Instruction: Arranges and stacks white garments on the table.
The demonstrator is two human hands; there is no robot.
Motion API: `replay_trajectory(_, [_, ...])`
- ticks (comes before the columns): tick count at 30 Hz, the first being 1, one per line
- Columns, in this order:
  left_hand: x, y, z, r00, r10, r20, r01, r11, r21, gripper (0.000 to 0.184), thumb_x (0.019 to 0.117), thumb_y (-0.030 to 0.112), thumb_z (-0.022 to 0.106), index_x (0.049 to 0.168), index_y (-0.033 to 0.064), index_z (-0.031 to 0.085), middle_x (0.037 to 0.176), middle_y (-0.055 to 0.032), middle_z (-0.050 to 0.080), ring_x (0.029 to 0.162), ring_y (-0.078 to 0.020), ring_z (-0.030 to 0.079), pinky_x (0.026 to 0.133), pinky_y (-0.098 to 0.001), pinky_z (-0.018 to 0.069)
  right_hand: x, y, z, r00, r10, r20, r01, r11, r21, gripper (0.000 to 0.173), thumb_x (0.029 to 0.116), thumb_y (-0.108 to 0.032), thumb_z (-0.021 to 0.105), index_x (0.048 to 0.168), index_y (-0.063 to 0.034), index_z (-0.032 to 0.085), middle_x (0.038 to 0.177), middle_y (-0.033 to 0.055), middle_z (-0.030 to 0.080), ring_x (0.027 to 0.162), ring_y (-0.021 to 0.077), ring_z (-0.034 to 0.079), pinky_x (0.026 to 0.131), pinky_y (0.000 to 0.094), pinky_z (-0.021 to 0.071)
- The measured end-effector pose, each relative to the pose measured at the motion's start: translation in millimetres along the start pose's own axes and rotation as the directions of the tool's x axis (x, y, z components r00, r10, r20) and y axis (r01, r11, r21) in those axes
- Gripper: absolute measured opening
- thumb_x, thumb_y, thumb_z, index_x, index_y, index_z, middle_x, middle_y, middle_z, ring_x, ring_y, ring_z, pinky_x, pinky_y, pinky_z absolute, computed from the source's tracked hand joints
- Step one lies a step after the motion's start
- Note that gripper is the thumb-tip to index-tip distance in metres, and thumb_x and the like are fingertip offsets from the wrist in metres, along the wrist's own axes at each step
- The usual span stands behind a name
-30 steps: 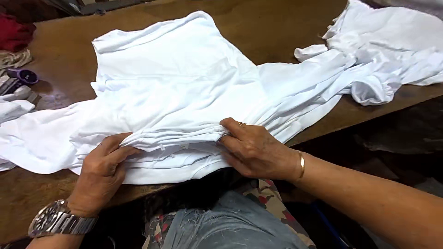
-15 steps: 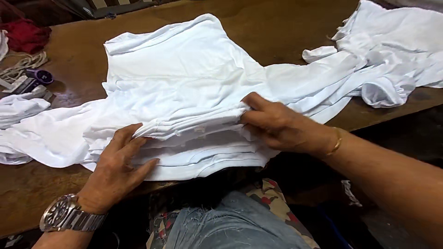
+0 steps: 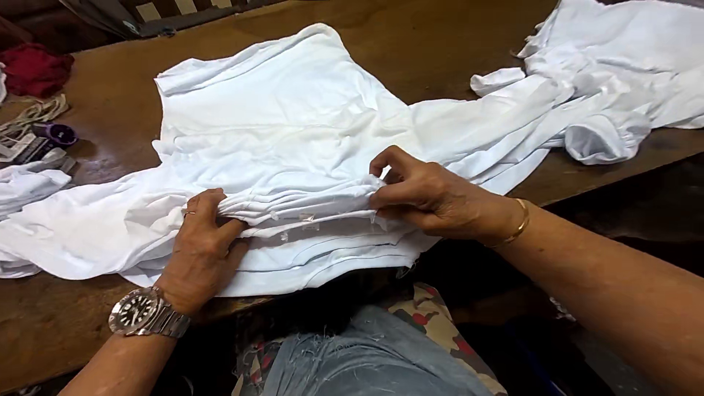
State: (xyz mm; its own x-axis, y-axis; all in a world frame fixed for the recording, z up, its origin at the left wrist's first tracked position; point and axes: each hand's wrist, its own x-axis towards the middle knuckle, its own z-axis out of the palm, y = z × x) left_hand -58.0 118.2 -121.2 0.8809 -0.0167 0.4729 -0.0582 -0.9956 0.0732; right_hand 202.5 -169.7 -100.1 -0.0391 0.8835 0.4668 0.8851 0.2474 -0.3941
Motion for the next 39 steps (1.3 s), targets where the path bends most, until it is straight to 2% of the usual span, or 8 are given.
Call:
replay_trajectory(7, [0, 2, -15, 0.997, 0.066, 0.044, -0.066, 0.998, 0.016, 0.018, 0.0937, 0.014, 0.061, 0.096, 0.0016, 0.074, 0.136, -0.0281, 0.058, 0.106, -0.0433, 0.067, 0.082, -0.0564, 0.0558, -6, 9, -2, 0.993, 0.027, -0.114, -0.022, 0.999, 0.044, 0.018, 0.0987, -0.012, 0.058, 0.096, -0.0024, 0.072, 0.098, 0.0079, 0.064, 0.091, 0.0116, 0.061, 0.078, 0.0227, 0.0517])
replay_trajectory(11, [3, 6, -22, 0.994, 0.067, 0.082, -0.072, 0.996, 0.058, 0.017, 0.0934, 0.005, 0.058, 0.093, 0.0032, 0.075, 0.145, -0.0193, 0.058, 0.08, -0.0359, 0.072, 0.059, -0.0511, 0.0557, -5, 5, 4, 0.994, 0.053, -0.1, -0.046, 0.997, 0.067, 0.018, 0.0973, -0.014, 0.061, 0.094, -0.0068, 0.076, 0.111, 0.0118, 0.06, 0.089, 0.0112, 0.061, 0.074, 0.0229, 0.0537])
replay_trajectory(16, [7, 1, -37, 0.98, 0.166, 0.111, -0.17, 0.985, 0.035, 0.019, 0.0935, 0.009, 0.058, 0.088, -0.0017, 0.072, 0.12, -0.0221, 0.068, 0.108, -0.0378, 0.069, 0.084, -0.0519, 0.0585, 2, 0, 12, 0.995, -0.039, -0.089, 0.03, 0.994, -0.101, 0.019, 0.0976, -0.01, 0.055, 0.092, -0.0022, 0.072, 0.111, 0.0189, 0.065, 0.088, 0.0208, 0.067, 0.07, 0.0317, 0.0556])
replay_trajectory(20, [12, 3, -59, 0.981, 0.185, 0.062, -0.187, 0.982, 0.027, 0.02, 0.0949, 0.013, 0.057, 0.089, 0.0, 0.071, 0.104, -0.0189, 0.068, 0.079, -0.0297, 0.068, 0.061, -0.044, 0.0542, 11, -1, 9, 0.978, -0.093, -0.186, 0.035, 0.956, -0.29, 0.018, 0.0984, -0.003, 0.047, 0.09, 0.0052, 0.06, 0.089, 0.0189, 0.062, 0.072, 0.0249, 0.062, 0.06, 0.0349, 0.0508])
replay_trajectory(25, [11, 11, -56, 0.984, 0.174, 0.043, -0.177, 0.981, 0.076, 0.024, 0.097, 0.019, 0.056, 0.087, 0.0009, 0.069, 0.091, -0.0167, 0.066, 0.062, -0.0266, 0.062, 0.049, -0.0404, 0.0469, 22, -9, 0, 0.97, -0.066, -0.236, -0.042, 0.903, -0.427, 0.015, 0.1026, -0.004, 0.047, 0.109, 0.0056, 0.057, 0.085, 0.0157, 0.062, 0.064, 0.025, 0.061, 0.055, 0.037, 0.051])
replay_trajectory(30, [5, 0, -45, 0.989, 0.142, 0.036, -0.144, 0.988, 0.063, 0.026, 0.0979, 0.02, 0.054, 0.089, 0.0008, 0.069, 0.084, -0.0129, 0.064, 0.062, -0.0241, 0.061, 0.051, -0.0386, 0.0463, 4, -11, 20, 0.982, -0.189, -0.006, 0.168, 0.886, -0.432, 0.019, 0.0994, -0.001, 0.048, 0.11, 0.003, 0.064, 0.102, 0.0257, 0.064, 0.071, 0.0345, 0.065, 0.05, 0.0407, 0.0495])
replay_trajectory(35, [17, 6, -42, 0.991, 0.133, -0.023, -0.13, 0.987, 0.099, 0.026, 0.0998, 0.018, 0.052, 0.094, -0.002, 0.067, 0.081, -0.0148, 0.059, 0.062, -0.0278, 0.058, 0.05, -0.0408, 0.0436, -8, -15, 39, 0.969, -0.209, -0.13, 0.115, 0.851, -0.512, 0.02, 0.1026, -0.008, 0.05, 0.111, -0.0003, 0.067, 0.106, 0.0279, 0.068, 0.092, 0.0389, 0.071, 0.074, 0.0448, 0.0589])
replay_trajectory(39, [21, 5, -41, 0.99, 0.138, -0.028, -0.137, 0.99, 0.035, 0.028, 0.0995, 0.02, 0.055, 0.095, -0.002, 0.071, 0.084, -0.0163, 0.059, 0.064, -0.0262, 0.057, 0.052, -0.0393, 0.0434, -6, 2, 36, 0.976, -0.146, -0.16, 0.085, 0.937, -0.34, 0.015, 0.0929, -0.006, 0.056, 0.09, -0.005, 0.071, 0.097, 0.0231, 0.066, 0.077, 0.0352, 0.067, 0.053, 0.0433, 0.0502])
